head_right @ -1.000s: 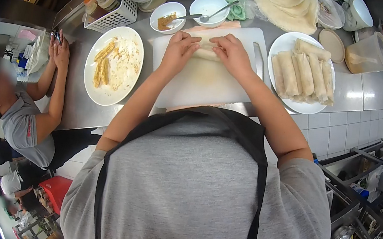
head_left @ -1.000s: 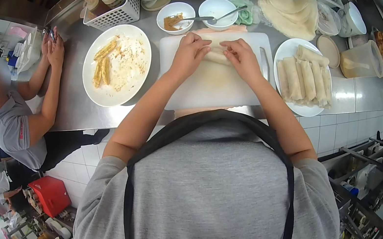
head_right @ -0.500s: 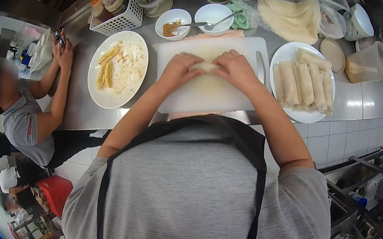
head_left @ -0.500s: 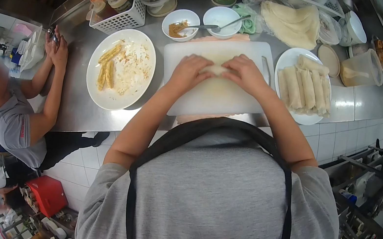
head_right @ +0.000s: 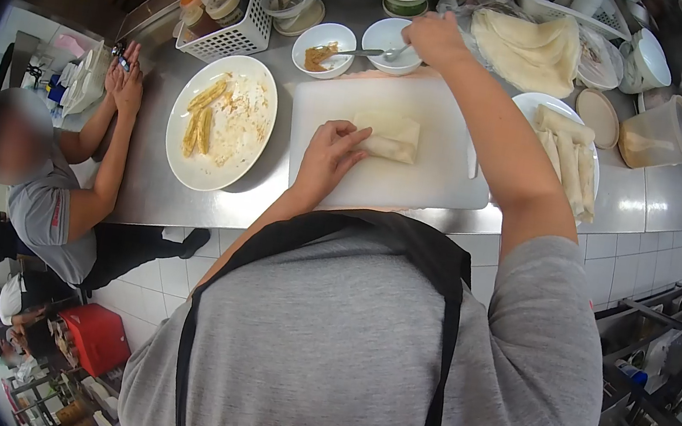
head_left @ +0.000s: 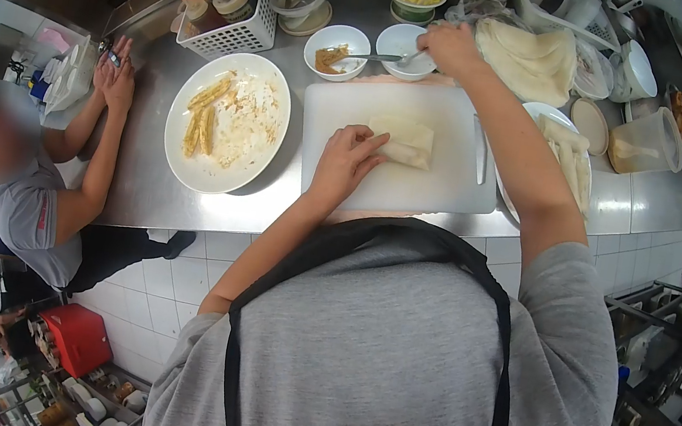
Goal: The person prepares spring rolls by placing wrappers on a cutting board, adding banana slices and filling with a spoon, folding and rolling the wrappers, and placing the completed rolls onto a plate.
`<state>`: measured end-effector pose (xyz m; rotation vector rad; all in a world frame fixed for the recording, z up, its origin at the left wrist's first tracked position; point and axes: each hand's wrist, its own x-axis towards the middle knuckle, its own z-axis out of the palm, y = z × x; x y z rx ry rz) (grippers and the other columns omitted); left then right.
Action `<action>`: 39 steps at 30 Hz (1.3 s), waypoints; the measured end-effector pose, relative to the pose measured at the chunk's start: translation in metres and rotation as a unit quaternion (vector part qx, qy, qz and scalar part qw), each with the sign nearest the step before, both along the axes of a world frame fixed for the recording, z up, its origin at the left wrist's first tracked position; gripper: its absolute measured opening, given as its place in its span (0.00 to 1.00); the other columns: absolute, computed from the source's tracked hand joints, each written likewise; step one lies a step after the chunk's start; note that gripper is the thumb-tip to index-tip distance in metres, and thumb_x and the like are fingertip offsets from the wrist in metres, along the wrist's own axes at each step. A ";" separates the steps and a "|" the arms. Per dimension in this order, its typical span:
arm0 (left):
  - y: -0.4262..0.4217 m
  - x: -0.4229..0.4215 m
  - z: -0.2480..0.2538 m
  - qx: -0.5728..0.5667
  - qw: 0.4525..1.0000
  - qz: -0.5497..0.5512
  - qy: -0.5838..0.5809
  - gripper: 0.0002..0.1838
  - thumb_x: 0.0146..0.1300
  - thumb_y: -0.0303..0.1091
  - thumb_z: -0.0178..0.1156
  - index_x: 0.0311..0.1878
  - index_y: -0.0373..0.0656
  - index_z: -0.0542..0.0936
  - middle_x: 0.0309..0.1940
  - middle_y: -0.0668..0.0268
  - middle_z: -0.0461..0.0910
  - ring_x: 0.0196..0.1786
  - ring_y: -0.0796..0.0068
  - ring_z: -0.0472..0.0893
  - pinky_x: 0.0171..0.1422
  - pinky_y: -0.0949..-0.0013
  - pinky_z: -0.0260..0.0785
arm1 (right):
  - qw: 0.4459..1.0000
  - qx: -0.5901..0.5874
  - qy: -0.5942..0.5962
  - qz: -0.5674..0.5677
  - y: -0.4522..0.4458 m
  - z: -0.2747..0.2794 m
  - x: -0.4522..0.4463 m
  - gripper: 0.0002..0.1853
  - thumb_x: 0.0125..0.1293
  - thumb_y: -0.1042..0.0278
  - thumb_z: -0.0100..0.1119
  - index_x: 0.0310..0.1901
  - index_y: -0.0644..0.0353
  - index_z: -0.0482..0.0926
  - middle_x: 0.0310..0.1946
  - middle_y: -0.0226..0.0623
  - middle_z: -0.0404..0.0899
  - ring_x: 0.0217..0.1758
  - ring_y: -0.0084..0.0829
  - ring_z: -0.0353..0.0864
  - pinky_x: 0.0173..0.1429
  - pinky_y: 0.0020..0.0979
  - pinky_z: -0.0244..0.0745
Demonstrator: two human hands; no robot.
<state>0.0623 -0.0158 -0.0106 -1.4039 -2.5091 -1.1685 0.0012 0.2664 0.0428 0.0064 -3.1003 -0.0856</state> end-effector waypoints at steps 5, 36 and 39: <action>0.000 0.001 -0.001 0.010 1.000 0.000 0.009 0.20 0.55 0.33 0.67 0.54 0.50 0.80 0.44 0.62 0.75 0.47 0.61 0.75 0.52 0.61 0.69 | 0.997 0.068 0.025 -0.042 0.000 0.002 0.010 0.10 0.62 0.68 0.54 0.38 0.43 0.86 0.48 0.30 0.80 0.55 0.31 0.75 0.57 0.43 0.64; 0.000 0.001 0.001 0.056 0.993 0.036 -0.093 0.18 0.52 0.33 0.71 0.45 0.41 0.78 0.43 0.61 0.77 0.44 0.64 0.79 0.47 0.67 0.73 | 0.992 -0.076 0.091 -0.046 -0.041 -0.007 0.143 0.04 0.60 0.63 0.59 0.33 0.48 0.82 0.30 0.27 0.76 0.42 0.32 0.77 0.45 0.40 0.63; 0.000 0.000 -0.001 0.058 0.994 0.032 -0.084 0.18 0.52 0.32 0.71 0.45 0.41 0.77 0.44 0.62 0.77 0.44 0.64 0.79 0.47 0.67 0.73 | 0.986 -0.098 0.128 -0.050 -0.033 0.000 0.155 0.03 0.60 0.63 0.60 0.32 0.48 0.81 0.30 0.26 0.75 0.40 0.31 0.76 0.44 0.39 0.62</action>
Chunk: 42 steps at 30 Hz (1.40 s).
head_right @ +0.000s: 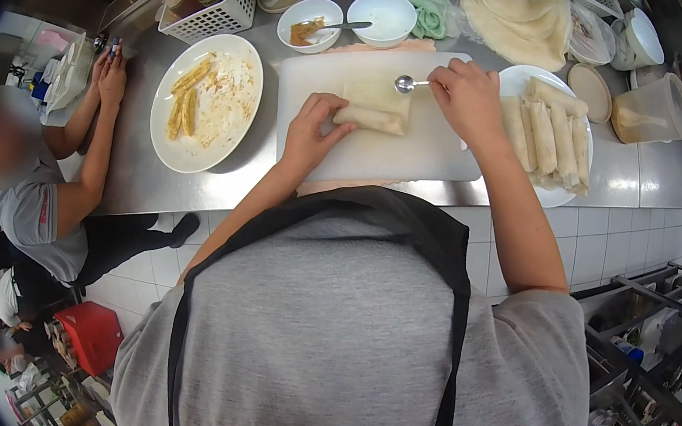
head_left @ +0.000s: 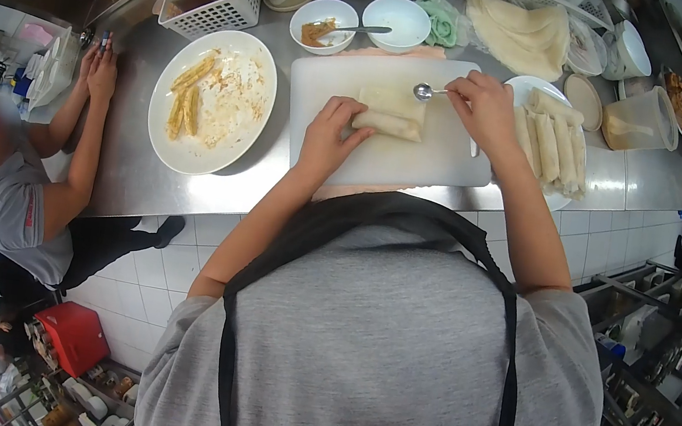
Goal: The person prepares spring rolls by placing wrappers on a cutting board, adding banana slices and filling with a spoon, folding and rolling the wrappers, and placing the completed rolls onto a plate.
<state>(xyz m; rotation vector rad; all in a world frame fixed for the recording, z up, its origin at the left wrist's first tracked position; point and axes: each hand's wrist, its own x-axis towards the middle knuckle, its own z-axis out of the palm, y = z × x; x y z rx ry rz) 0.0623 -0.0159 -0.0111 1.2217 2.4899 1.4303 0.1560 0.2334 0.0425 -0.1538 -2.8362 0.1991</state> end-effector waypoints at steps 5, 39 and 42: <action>0.000 0.001 0.000 -0.002 1.000 -0.002 -0.001 0.18 0.52 0.33 0.71 0.45 0.41 0.77 0.44 0.61 0.77 0.44 0.64 0.79 0.47 0.67 0.72 | 1.000 0.021 0.004 -0.020 0.001 -0.017 0.006 0.03 0.58 0.63 0.61 0.32 0.49 0.81 0.30 0.25 0.75 0.40 0.30 0.76 0.43 0.38 0.62; 0.001 0.000 -0.004 0.038 0.998 0.023 -0.036 0.33 0.49 0.32 0.73 0.58 0.39 0.68 0.50 0.57 0.72 0.50 0.62 0.81 0.49 0.64 0.75 | 0.916 -0.326 -0.095 0.213 -0.037 -0.014 -0.067 0.20 0.73 0.53 0.45 0.61 0.45 0.74 0.57 0.34 0.76 0.61 0.36 0.73 0.73 0.51 0.53; 0.001 -0.003 -0.010 0.028 0.999 0.024 -0.040 0.40 0.48 0.31 0.74 0.63 0.40 0.62 0.53 0.56 0.70 0.52 0.63 0.81 0.49 0.63 0.75 | 0.909 -0.305 -0.131 0.250 -0.058 -0.025 -0.058 0.23 0.75 0.51 0.38 0.67 0.44 0.66 0.58 0.36 0.76 0.64 0.37 0.71 0.78 0.51 0.41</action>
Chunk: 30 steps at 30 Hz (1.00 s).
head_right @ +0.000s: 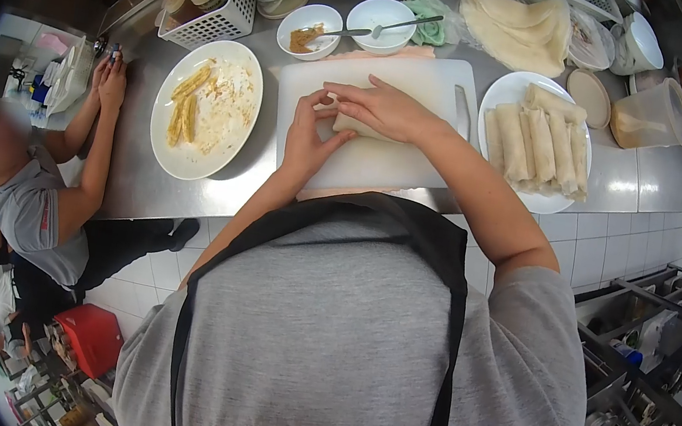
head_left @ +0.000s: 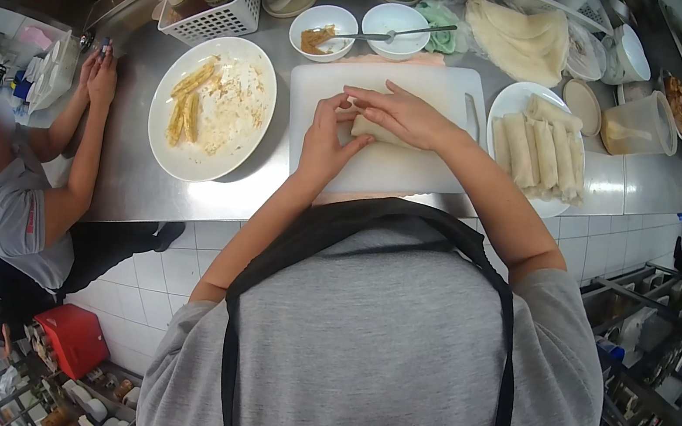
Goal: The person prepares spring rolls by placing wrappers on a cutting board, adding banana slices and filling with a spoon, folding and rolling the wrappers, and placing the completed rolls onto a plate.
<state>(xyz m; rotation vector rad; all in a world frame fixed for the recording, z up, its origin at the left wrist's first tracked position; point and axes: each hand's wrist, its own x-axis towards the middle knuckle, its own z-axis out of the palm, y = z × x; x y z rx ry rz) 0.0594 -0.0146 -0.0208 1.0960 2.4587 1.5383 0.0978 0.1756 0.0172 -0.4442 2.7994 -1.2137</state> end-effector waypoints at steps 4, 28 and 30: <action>0.000 0.002 0.002 0.001 1.000 -0.001 0.005 0.41 0.47 0.30 0.74 0.63 0.39 0.62 0.51 0.57 0.70 0.51 0.64 0.82 0.49 0.63 0.75 | 0.991 0.128 -0.043 -0.002 0.022 0.005 -0.003 0.25 0.76 0.48 0.32 0.70 0.44 0.62 0.57 0.36 0.77 0.64 0.36 0.72 0.78 0.51 0.41; -0.005 -0.001 0.013 -0.080 0.995 -0.051 0.039 0.24 0.52 0.32 0.71 0.52 0.41 0.75 0.51 0.59 0.71 0.48 0.64 0.79 0.47 0.66 0.72 | 0.984 0.172 -0.020 -0.044 0.033 -0.001 0.009 0.26 0.70 0.50 0.48 0.66 0.48 0.67 0.63 0.36 0.71 0.68 0.35 0.67 0.76 0.49 0.45; -0.007 -0.007 0.011 -0.068 0.993 -0.084 0.054 0.18 0.53 0.33 0.69 0.48 0.42 0.79 0.47 0.61 0.75 0.46 0.63 0.76 0.48 0.64 0.70 | 0.985 0.151 0.043 -0.066 0.040 0.008 0.025 0.24 0.69 0.52 0.51 0.63 0.50 0.70 0.59 0.37 0.74 0.64 0.38 0.69 0.73 0.48 0.51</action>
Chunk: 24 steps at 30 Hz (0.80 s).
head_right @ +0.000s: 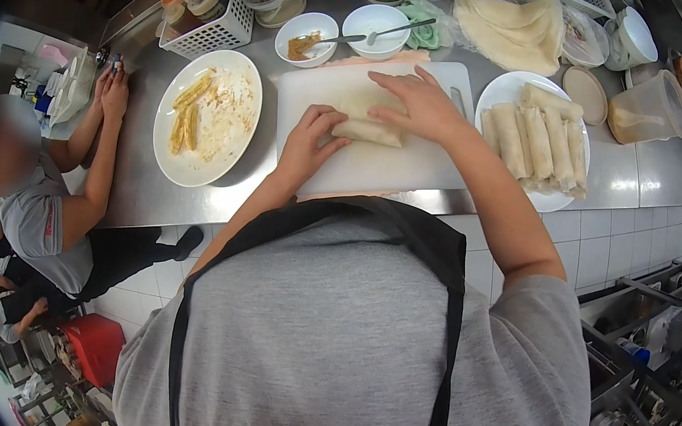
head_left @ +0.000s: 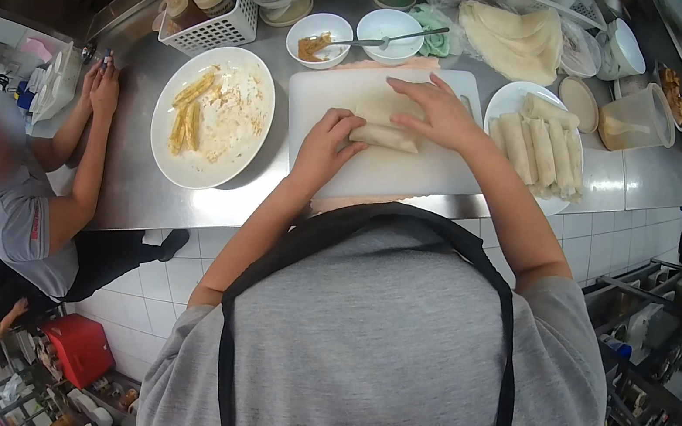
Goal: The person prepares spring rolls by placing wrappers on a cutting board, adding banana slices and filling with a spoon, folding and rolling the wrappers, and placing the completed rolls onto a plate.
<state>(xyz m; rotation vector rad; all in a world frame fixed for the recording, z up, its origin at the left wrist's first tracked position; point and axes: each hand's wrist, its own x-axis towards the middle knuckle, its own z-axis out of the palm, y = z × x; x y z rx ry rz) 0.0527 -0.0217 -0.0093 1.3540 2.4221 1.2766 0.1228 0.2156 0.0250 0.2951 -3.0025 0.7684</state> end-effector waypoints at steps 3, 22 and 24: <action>-0.002 -0.013 0.001 -0.020 0.992 -0.032 0.118 0.18 0.54 0.34 0.68 0.48 0.43 0.79 0.42 0.62 0.78 0.44 0.62 0.76 0.51 0.62 0.68 | 0.996 -0.020 0.083 0.012 -0.012 0.003 0.033 0.20 0.64 0.56 0.57 0.56 0.52 0.74 0.50 0.39 0.76 0.56 0.41 0.73 0.65 0.45 0.59; 0.045 -0.042 -0.017 -0.001 0.968 -0.061 0.243 0.11 0.55 0.32 0.62 0.43 0.48 0.79 0.43 0.66 0.77 0.52 0.64 0.75 0.55 0.57 0.64 | 0.964 -0.036 0.200 -0.171 -0.009 -0.039 0.012 0.07 0.58 0.68 0.62 0.37 0.59 0.82 0.37 0.39 0.77 0.44 0.42 0.76 0.47 0.41 0.71; 0.040 -0.041 -0.004 0.003 0.974 -0.067 0.215 0.13 0.55 0.35 0.63 0.45 0.50 0.79 0.44 0.69 0.77 0.52 0.67 0.75 0.56 0.58 0.62 | 0.965 -0.035 0.207 -0.157 -0.018 -0.038 0.003 0.08 0.58 0.68 0.63 0.39 0.58 0.82 0.39 0.38 0.77 0.45 0.41 0.76 0.49 0.42 0.70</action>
